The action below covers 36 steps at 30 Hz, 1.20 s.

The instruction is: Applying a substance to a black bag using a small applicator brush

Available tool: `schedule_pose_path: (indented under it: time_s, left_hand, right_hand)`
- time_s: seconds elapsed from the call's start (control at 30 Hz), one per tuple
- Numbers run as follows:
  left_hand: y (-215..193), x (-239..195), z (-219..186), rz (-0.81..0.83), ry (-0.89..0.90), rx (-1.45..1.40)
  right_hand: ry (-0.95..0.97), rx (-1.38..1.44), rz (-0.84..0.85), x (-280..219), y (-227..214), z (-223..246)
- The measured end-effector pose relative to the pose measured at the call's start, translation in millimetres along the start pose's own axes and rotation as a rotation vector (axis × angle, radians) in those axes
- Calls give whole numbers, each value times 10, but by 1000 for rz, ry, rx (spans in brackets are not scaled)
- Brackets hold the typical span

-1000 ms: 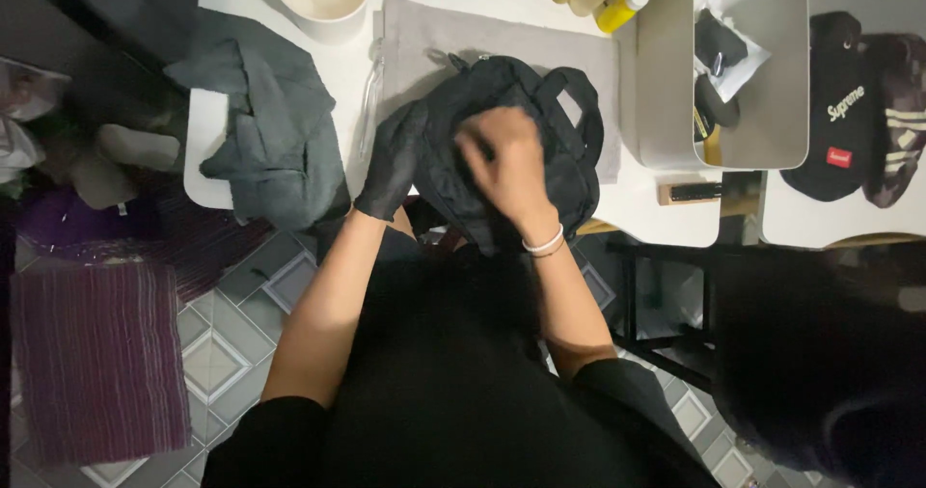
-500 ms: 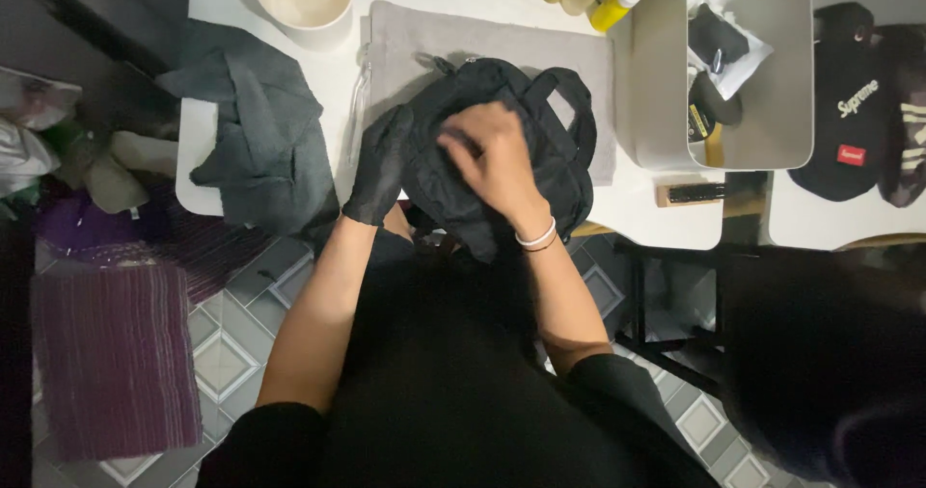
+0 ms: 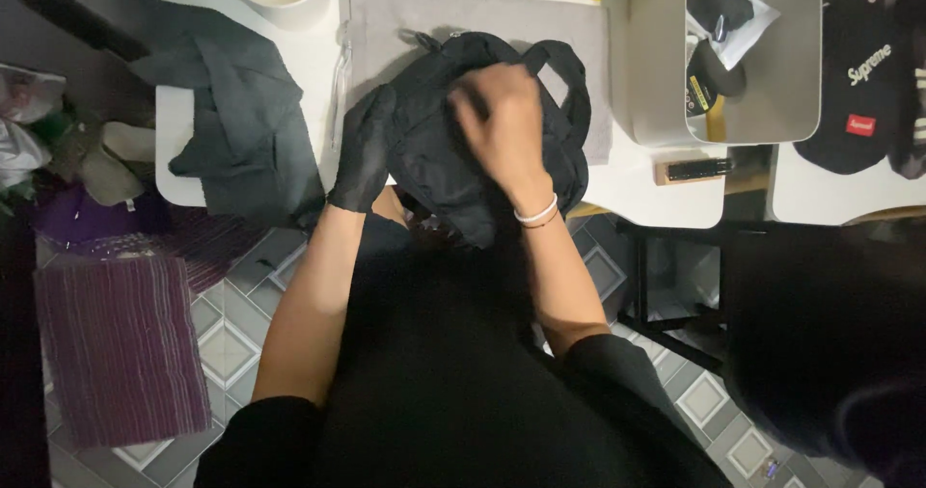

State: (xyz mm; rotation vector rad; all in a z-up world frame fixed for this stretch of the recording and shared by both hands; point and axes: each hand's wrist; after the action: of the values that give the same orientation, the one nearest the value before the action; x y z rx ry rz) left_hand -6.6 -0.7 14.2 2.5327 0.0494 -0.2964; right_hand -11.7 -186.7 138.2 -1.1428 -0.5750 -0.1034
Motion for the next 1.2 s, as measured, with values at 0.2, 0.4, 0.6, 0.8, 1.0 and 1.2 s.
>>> schedule_pose_path:
  time_s: [0.2, 0.4, 0.6, 0.8, 1.0, 1.2]
  left_hand:
    - [32, -37, -45, 117, 60, -15]
    - [50, -40, -135, 41, 89, 154]
    - [-51, 6, -14, 73, 72, 14]
    - [15, -27, -106, 189, 185, -20]
    - [-142, 151, 104, 98, 186, 101]
    - [-439, 322, 504, 81, 151, 663]
  right_hand:
    - [-194, 75, 53, -28, 71, 133]
    - [-227, 425, 185, -16, 83, 416]
    - [20, -65, -71, -18, 232, 261]
    - [-258, 278, 188, -66, 112, 470]
    - [-37, -58, -20, 13, 265, 390]
    - [-145, 371, 203, -172, 235, 498]
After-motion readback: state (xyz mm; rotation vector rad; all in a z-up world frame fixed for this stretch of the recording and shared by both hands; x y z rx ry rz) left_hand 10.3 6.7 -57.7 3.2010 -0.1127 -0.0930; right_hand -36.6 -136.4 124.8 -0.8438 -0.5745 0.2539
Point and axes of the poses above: each hand's wrist, its own x-axis towards the middle knuckle, its own y-axis out of the palm, z = x × y, and after that the axes turned 10 degrees about -x, right-handed
